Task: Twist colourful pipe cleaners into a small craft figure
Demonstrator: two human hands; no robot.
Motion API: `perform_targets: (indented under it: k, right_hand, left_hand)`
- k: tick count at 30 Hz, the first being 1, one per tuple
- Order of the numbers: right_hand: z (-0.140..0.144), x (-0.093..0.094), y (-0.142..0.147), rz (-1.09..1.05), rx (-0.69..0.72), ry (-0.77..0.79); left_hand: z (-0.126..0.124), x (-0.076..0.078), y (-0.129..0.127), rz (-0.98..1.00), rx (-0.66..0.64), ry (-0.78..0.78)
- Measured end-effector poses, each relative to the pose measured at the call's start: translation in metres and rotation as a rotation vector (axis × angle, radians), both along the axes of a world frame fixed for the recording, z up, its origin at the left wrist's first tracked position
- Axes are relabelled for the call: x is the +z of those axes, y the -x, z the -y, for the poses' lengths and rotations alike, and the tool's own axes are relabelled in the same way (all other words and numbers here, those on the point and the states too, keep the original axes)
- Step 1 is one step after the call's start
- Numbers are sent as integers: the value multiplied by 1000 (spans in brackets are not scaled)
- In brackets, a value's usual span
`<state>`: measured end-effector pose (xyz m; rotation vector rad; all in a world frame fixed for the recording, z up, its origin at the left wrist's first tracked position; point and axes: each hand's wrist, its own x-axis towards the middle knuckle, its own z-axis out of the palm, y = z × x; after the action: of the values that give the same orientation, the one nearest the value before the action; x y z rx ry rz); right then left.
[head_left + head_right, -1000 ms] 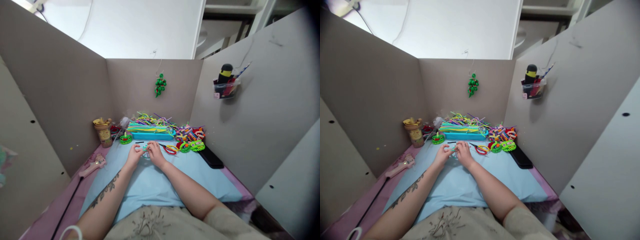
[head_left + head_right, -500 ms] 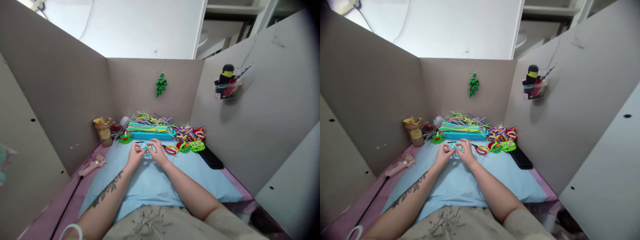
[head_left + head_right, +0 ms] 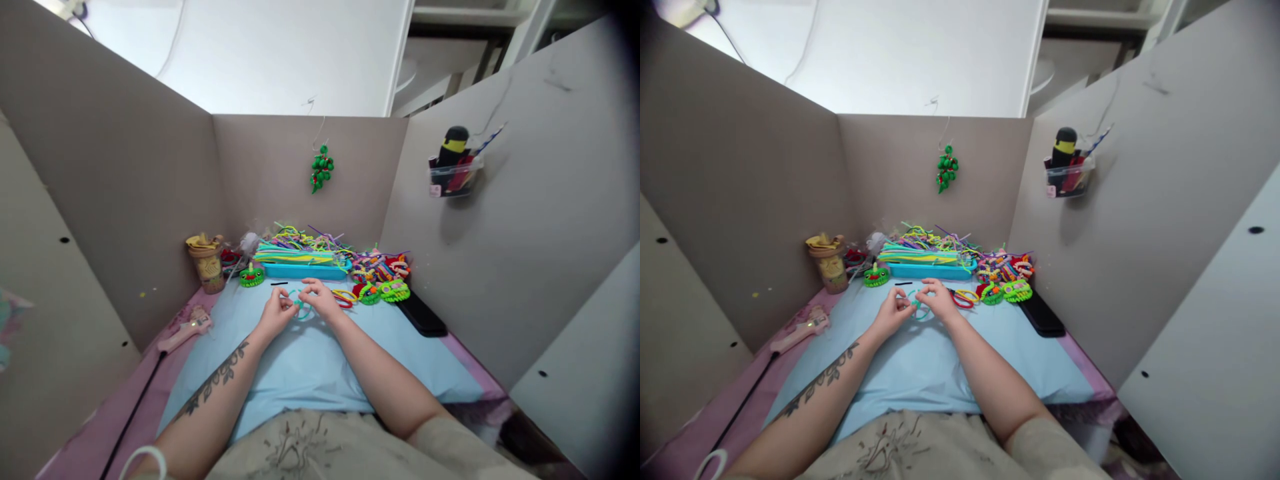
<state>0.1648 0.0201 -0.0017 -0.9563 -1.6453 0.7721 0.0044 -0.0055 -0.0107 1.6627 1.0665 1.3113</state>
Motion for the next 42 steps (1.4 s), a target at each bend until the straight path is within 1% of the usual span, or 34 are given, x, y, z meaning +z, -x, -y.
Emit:
perform_targets:
  k: [4,7,10,14,18,21,23,25,29,32,35,38,40,41,42]
  right_hand:
    - [-5,-8,1,-59,-26,74]
    - [-7,-13,4,-76,-63,111]
    - [-7,-12,5,-71,-58,131]
    - [-3,-5,3,-64,0,156]
    - [0,1,-1,22,59,134]
    - [-1,2,-3,96,45,69]
    - [-1,2,-2,115,37,56]
    - [-1,0,1,83,39,82]
    - [-2,-5,8,-74,60,171]
    - [-3,-11,11,-119,46,170]
    - [-7,-16,11,-114,-10,100]
    - [-10,-17,10,-126,-96,45]
    - [-10,-17,11,-135,-144,22]
    - [-10,-17,11,-138,-165,14]
    - [-9,-17,12,-140,-182,9]
  left_hand:
    - [4,3,-1,1,-122,-2]
    - [7,5,-1,33,-161,3]
    - [7,5,-2,62,-135,19]
    - [3,5,-1,101,-30,49]
    - [-1,4,0,112,33,63]
    - [-2,2,1,112,28,71]
    - [-1,2,1,109,11,66]
    - [0,2,0,99,-6,47]
    - [1,2,0,63,-5,-2]
    - [1,2,0,0,59,-33]
    - [1,1,1,-88,185,-101]
    - [1,1,3,-159,311,-161]
    - [0,0,4,-179,410,-180]
    - [-1,0,4,-174,446,-181]
    - [-2,0,4,-154,455,-170]
